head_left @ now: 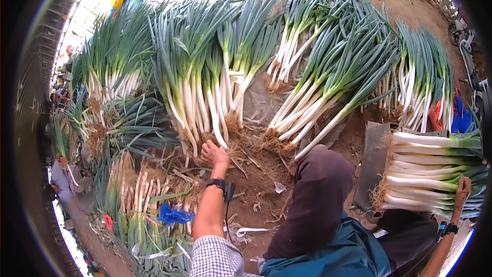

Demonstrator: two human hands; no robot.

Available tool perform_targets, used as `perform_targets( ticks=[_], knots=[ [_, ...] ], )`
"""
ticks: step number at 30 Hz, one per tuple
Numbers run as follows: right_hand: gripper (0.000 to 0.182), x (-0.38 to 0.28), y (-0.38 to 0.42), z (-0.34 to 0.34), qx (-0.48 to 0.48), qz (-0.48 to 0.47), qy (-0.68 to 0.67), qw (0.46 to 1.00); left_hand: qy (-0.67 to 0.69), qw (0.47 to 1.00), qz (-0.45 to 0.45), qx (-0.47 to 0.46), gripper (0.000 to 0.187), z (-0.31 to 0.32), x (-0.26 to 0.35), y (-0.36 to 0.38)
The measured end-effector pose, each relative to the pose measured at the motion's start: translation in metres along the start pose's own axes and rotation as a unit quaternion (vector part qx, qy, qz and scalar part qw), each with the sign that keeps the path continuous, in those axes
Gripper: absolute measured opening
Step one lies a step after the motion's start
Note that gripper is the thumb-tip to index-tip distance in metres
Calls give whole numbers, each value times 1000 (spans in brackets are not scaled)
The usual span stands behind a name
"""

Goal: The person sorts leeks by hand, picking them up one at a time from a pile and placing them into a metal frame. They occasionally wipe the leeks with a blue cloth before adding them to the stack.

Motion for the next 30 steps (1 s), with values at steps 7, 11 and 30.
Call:
perform_targets(
  ticks=[7,11,30],
  knots=[
    [14,-6,7,-2,4,27,30,999,127,971,198,-49,29,14,90,-46],
    [11,2,12,-9,-6,32,22,999,74,971,219,-67,38,43,127,-104],
    [23,25,39,-51,1,124,92,988,-193,971,140,-15,21,59,194,-155]
  ],
)
Point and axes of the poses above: each hand's wrist, its own y-axis away from the middle knuckle, its own z-axis out of the palm, x = y × z, the point moved 2 cm from there along -y, towards the middle knuckle, and after that the axes turned 12 degrees about -y, right-handed, at the moved point
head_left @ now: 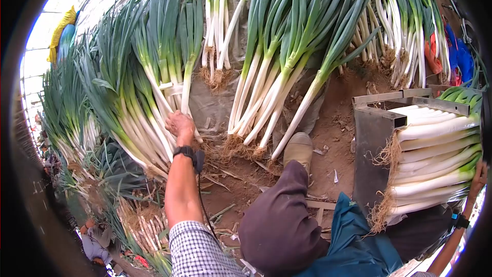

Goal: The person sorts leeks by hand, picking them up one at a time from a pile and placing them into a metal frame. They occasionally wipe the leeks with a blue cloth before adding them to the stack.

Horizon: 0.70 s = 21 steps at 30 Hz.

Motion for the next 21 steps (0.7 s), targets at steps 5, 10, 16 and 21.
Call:
perform_targets(
  ticks=[5,10,16,21],
  knots=[
    [18,-20,0,12,3,-5,9,1000,362,899,-14,-245,26,-60,-19,34],
    [9,-37,-7,32,6,-56,-50,997,549,723,158,-390,26,-90,-49,107],
    [10,-53,-15,38,-6,-95,-82,992,792,450,41,-411,22,-93,-55,187],
    [18,-134,-45,30,74,20,-284,956,711,664,143,-183,24,-152,-83,247]
  ],
)
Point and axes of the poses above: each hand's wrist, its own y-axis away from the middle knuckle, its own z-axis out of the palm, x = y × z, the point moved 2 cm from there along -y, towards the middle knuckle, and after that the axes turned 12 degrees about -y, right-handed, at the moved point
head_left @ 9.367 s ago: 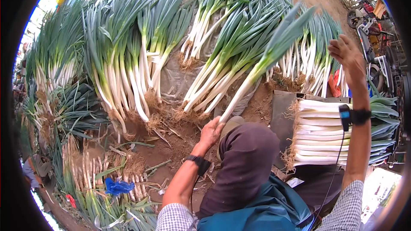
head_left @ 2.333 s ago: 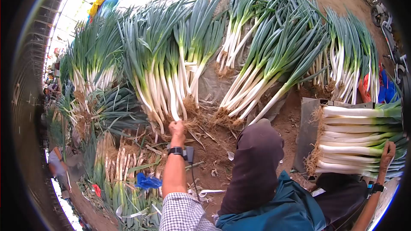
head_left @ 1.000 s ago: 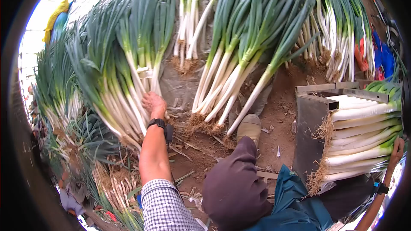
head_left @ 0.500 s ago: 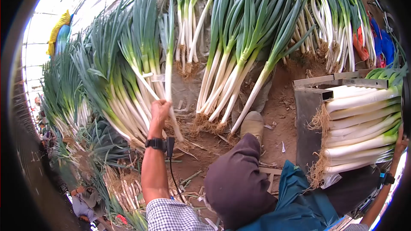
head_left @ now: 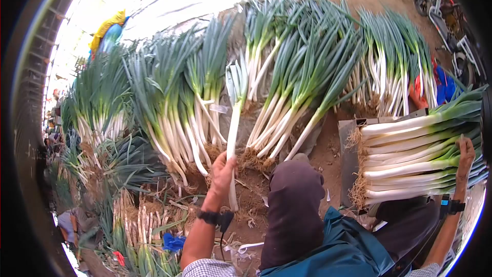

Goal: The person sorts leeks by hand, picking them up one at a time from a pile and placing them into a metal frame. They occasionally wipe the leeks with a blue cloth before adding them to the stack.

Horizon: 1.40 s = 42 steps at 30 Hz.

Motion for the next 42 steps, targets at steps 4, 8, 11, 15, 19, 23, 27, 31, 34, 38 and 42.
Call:
perform_targets(
  ticks=[4,8,11,15,19,23,27,31,34,38,42],
  knots=[
    [14,-196,27,137,-135,-23,-191,972,-47,995,81,20,29,-1,49,78],
    [9,-270,70,269,-401,-75,-263,874,-91,979,158,87,35,12,72,149],
    [30,-310,99,326,-391,-194,-284,854,-134,954,240,121,41,20,81,186],
    [43,-347,113,350,-347,-190,-335,855,-187,904,355,150,39,22,89,213],
    [10,-331,111,366,-349,-207,-302,863,-183,916,336,120,35,20,90,218],
    [21,-343,161,373,-525,-156,-327,770,-26,980,198,6,30,36,81,201],
    [73,-390,176,348,-524,-402,-215,720,255,954,48,-151,28,50,55,188],
    [74,-346,145,374,-487,-461,156,725,338,927,2,-163,29,47,42,205],
    [71,-317,186,404,-608,-471,152,620,344,918,-34,-194,32,50,33,222],
    [7,-312,166,417,-608,-483,102,621,365,904,-55,-215,34,47,49,234],
    [6,-305,115,387,-567,-460,179,660,-15,983,-4,-181,30,27,30,237]
  ],
)
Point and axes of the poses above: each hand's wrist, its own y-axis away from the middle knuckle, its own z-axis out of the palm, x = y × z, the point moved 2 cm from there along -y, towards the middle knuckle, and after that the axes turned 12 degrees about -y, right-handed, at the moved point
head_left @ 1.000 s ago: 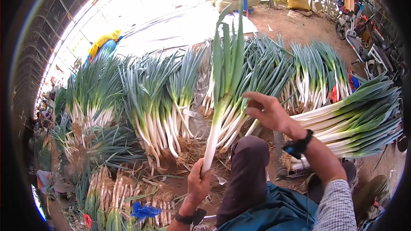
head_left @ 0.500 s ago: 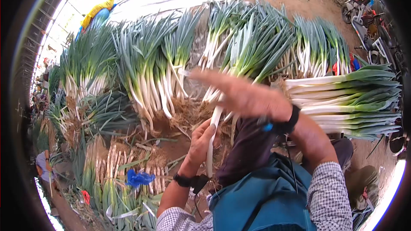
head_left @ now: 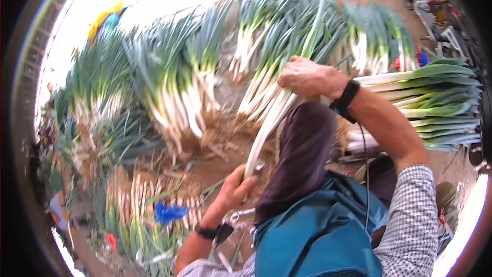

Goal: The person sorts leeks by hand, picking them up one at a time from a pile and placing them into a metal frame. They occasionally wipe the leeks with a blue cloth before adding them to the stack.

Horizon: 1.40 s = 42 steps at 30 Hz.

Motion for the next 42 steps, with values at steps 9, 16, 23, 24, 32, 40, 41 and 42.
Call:
perform_targets(
  ticks=[9,16,23,24,32,40,41,42],
  knots=[
    [13,60,165,-76,222,67,171,958,-239,940,167,178,21,-3,37,-74],
    [16,44,358,-218,252,306,277,876,-325,850,394,129,31,93,216,-153],
    [15,105,464,-80,157,415,214,870,-406,858,313,-43,27,217,171,-266],
    [20,97,467,-48,152,396,117,898,-438,832,340,-22,24,225,159,-266],
    [23,106,477,10,275,315,53,907,-442,791,417,-76,22,220,142,-264],
    [16,100,460,23,285,312,38,906,-370,852,367,53,31,253,140,-274],
    [16,101,462,23,277,317,50,906,-377,838,387,74,32,272,143,-270],
    [16,103,464,26,276,312,62,907,-382,825,406,94,33,291,145,-263]
  ],
)
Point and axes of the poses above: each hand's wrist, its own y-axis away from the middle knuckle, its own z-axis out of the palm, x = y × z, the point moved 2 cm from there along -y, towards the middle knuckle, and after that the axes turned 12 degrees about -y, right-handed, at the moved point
